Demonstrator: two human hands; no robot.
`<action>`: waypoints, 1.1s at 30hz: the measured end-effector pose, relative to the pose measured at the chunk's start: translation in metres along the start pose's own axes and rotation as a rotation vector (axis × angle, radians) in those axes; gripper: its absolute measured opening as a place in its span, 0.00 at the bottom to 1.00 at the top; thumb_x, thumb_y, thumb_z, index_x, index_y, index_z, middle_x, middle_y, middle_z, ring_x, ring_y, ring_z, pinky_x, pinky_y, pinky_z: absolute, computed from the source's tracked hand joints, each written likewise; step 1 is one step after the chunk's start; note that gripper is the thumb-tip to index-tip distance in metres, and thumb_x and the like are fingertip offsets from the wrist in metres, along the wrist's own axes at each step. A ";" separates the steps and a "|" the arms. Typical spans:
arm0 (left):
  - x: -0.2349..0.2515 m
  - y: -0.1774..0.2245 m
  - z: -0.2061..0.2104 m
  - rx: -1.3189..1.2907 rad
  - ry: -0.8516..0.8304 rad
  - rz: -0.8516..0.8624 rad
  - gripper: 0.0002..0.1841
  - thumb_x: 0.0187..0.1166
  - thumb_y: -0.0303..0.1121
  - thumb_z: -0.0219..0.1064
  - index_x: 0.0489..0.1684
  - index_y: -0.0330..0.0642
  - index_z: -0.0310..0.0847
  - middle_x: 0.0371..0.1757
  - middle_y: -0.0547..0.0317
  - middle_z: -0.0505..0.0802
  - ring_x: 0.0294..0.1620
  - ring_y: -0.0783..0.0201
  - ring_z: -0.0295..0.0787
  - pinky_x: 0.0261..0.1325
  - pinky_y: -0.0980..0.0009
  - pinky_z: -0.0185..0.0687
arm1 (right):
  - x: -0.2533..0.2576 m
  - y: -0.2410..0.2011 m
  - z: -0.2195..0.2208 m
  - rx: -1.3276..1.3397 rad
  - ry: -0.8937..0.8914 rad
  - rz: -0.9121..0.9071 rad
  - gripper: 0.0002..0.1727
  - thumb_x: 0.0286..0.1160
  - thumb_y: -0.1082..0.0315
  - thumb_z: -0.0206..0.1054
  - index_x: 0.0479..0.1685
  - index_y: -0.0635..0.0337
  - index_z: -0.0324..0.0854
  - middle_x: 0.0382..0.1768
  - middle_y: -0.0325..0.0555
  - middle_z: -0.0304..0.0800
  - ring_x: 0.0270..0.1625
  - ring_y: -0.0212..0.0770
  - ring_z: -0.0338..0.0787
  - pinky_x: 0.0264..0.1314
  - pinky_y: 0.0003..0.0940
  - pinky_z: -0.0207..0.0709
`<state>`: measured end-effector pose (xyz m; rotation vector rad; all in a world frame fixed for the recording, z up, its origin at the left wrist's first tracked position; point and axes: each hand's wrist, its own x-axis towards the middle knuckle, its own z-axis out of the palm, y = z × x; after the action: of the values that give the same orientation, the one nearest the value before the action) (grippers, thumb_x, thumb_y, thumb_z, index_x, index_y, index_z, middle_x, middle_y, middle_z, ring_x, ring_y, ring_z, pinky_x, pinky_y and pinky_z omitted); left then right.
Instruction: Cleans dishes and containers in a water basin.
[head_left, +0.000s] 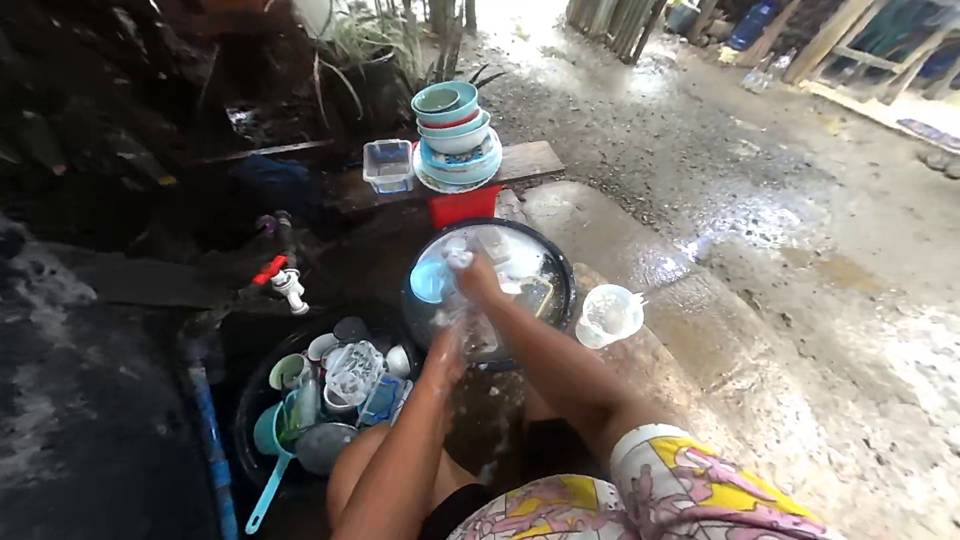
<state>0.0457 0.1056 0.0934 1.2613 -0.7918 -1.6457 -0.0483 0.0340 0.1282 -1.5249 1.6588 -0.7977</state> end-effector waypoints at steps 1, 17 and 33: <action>0.007 0.001 -0.005 -0.020 0.074 0.029 0.16 0.91 0.40 0.56 0.66 0.40 0.75 0.35 0.55 0.88 0.29 0.65 0.85 0.30 0.68 0.84 | -0.010 0.005 0.011 0.118 0.070 0.012 0.20 0.87 0.65 0.61 0.67 0.72 0.80 0.62 0.70 0.87 0.68 0.64 0.85 0.73 0.63 0.75; -0.014 0.025 -0.013 -0.083 -0.153 0.073 0.11 0.91 0.27 0.50 0.63 0.37 0.73 0.38 0.58 0.89 0.35 0.69 0.87 0.41 0.71 0.87 | -0.013 -0.074 -0.018 -0.532 -0.201 -0.086 0.17 0.81 0.59 0.64 0.56 0.62 0.88 0.56 0.61 0.92 0.63 0.63 0.89 0.61 0.71 0.75; 0.017 0.023 -0.038 -0.351 0.153 0.184 0.15 0.93 0.41 0.50 0.67 0.46 0.75 0.45 0.61 0.90 0.42 0.70 0.88 0.44 0.69 0.86 | -0.070 -0.017 0.041 0.138 -0.016 -0.132 0.21 0.85 0.71 0.61 0.71 0.74 0.75 0.62 0.69 0.86 0.66 0.57 0.87 0.73 0.52 0.78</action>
<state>0.0871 0.0817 0.0957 1.0190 -0.4833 -1.4451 -0.0032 0.1028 0.1274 -1.5510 1.4723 -0.9476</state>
